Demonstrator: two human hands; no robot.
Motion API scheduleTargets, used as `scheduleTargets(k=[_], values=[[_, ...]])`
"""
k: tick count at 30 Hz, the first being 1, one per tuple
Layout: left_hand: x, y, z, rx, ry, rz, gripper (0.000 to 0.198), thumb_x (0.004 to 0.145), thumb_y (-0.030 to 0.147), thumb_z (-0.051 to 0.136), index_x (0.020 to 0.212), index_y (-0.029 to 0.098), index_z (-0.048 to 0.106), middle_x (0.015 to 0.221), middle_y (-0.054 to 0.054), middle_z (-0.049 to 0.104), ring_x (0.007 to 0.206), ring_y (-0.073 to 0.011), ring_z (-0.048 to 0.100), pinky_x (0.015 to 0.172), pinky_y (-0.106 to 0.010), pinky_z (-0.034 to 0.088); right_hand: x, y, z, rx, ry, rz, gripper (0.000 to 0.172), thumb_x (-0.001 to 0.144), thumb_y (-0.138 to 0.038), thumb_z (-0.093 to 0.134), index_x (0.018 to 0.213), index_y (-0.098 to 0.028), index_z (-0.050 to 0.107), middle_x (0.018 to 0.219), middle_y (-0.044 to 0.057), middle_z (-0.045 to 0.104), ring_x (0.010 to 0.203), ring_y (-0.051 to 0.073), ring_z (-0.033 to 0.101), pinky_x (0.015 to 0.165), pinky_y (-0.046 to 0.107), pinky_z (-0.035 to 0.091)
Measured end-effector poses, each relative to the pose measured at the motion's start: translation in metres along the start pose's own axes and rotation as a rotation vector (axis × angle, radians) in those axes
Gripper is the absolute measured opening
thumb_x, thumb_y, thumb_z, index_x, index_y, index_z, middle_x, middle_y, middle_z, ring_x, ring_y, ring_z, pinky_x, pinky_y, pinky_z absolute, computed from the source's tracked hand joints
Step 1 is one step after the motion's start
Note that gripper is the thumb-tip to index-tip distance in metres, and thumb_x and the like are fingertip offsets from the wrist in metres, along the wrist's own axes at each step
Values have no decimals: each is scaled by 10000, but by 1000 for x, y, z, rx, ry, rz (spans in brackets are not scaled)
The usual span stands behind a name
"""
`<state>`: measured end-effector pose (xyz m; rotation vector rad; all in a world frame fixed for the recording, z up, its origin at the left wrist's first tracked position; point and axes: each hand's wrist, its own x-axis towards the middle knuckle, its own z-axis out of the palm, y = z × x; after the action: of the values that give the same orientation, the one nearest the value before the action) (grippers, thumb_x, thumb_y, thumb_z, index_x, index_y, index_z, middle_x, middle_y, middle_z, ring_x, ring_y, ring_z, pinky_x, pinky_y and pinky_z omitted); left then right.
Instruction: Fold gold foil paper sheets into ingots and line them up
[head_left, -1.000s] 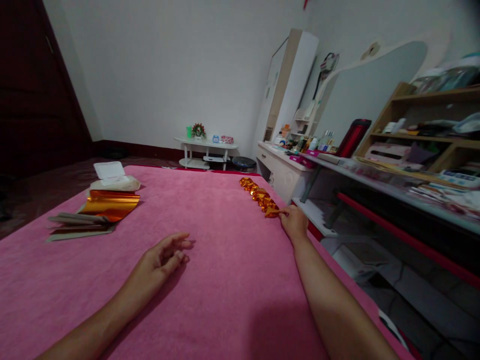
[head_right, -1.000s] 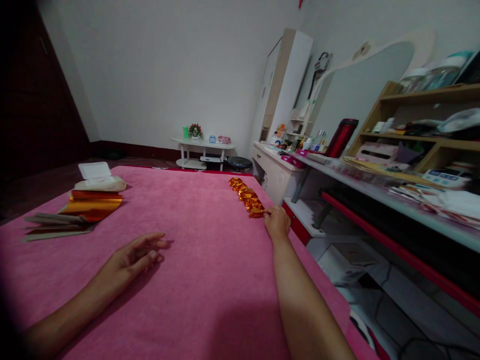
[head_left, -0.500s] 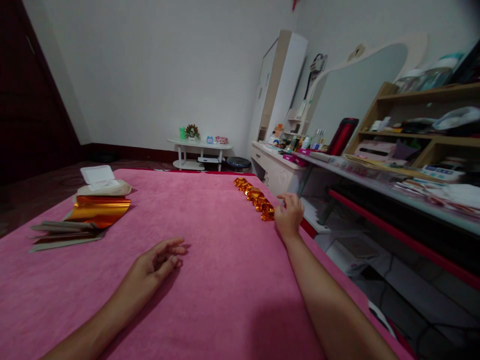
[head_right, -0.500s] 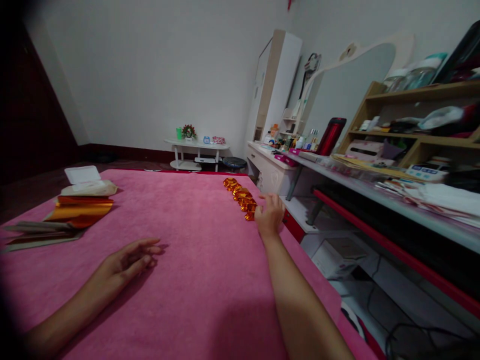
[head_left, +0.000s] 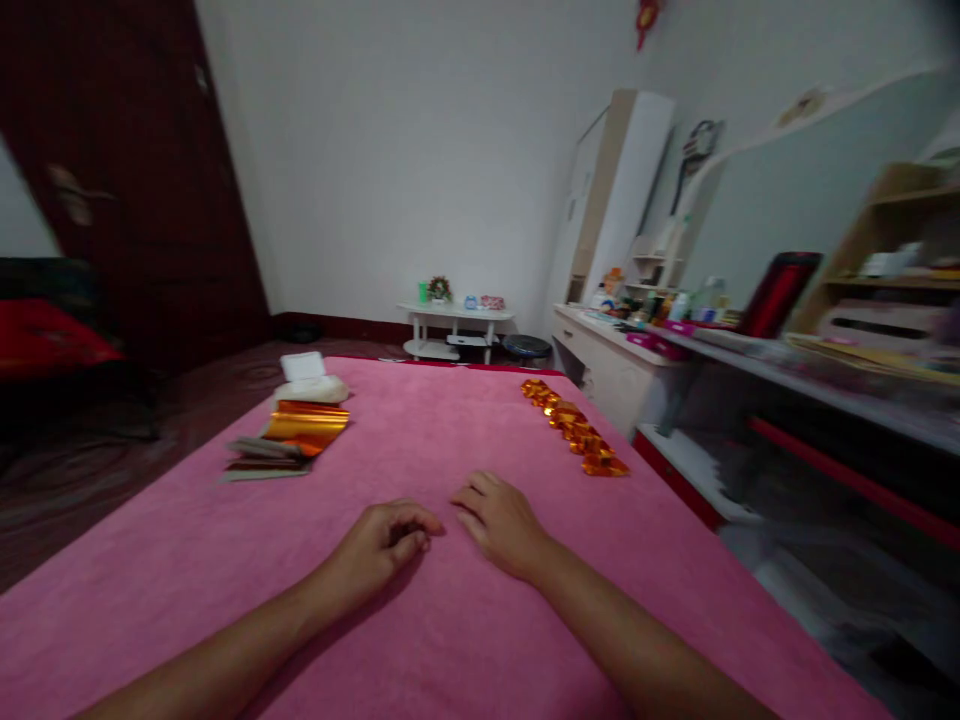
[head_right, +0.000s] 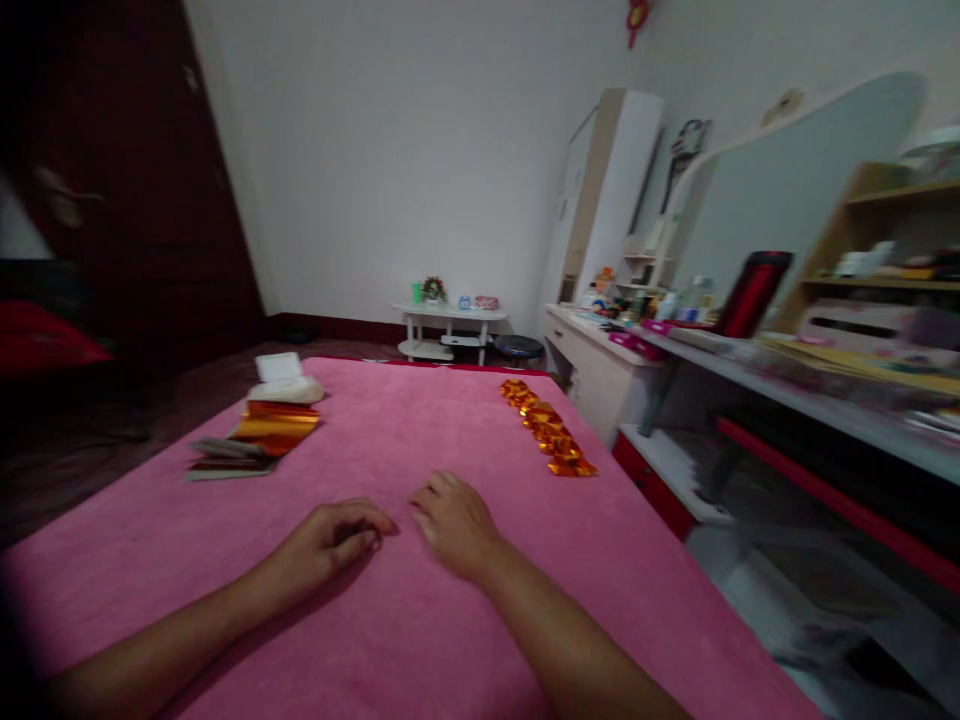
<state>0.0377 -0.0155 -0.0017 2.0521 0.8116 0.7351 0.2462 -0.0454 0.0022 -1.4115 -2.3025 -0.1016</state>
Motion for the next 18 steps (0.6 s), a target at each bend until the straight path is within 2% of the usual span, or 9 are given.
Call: scheduleTargets(k=[2,4,6,8,10,12,14,16,18], values=[[8,-6,-26,119,47,21,254,795,162,486,939,145,694,889,-65,697,791,-169,635,722,-258,496,2,4,2,58,0,6,160,893,-206,512,1005,-213,626,937,44,583,903,182,527,793,300,424],[15,-18,-67,383,198,41,250,789,153,502,956,143,688,913,-76,696,836,-184,632,770,-279,488,5,9,6,109,-17,-18,184,899,-188,482,1012,-216,625,940,51,580,897,186,535,792,310,433],[19,-30,-112,681,280,73,276,816,172,503,1035,163,669,1036,-88,677,981,-209,602,893,-321,444,8,12,10,139,-20,-29,209,898,-178,462,1025,-221,622,941,55,577,882,190,544,781,320,442],[19,-38,-153,757,321,42,311,819,239,546,1107,176,648,1169,-109,627,1099,-249,543,962,-372,392,8,13,12,156,-22,-33,214,896,-181,456,1021,-229,623,936,55,578,874,194,552,774,325,447],[16,-43,-181,838,277,28,496,738,358,666,1206,211,595,1290,-101,554,1189,-280,476,1009,-391,343,7,14,13,161,-22,-29,217,899,-188,446,1016,-234,622,938,56,582,876,198,558,773,328,450],[12,-47,-197,852,175,-31,528,732,439,664,1213,233,594,1250,-83,590,1141,-267,518,965,-352,376,6,13,12,156,-21,-23,219,902,-194,439,1016,-236,621,941,57,582,878,200,560,771,329,452],[9,-51,-203,800,137,-95,401,801,479,570,1103,234,668,1066,-62,685,970,-231,609,847,-293,434,6,13,12,148,-22,-19,220,903,-193,437,1017,-234,622,938,58,580,876,199,560,769,330,453],[9,-52,-202,738,151,-151,364,835,483,514,973,218,722,893,-52,720,843,-210,637,767,-264,449,6,12,11,143,-26,-18,220,900,-186,441,1015,-232,623,933,57,577,871,197,558,766,330,453],[9,-44,-193,714,194,-163,356,832,467,519,948,202,727,891,-65,720,865,-221,635,777,-276,451,7,12,11,144,-26,-19,218,898,-179,446,1015,-229,623,929,56,575,865,194,555,765,329,451]])
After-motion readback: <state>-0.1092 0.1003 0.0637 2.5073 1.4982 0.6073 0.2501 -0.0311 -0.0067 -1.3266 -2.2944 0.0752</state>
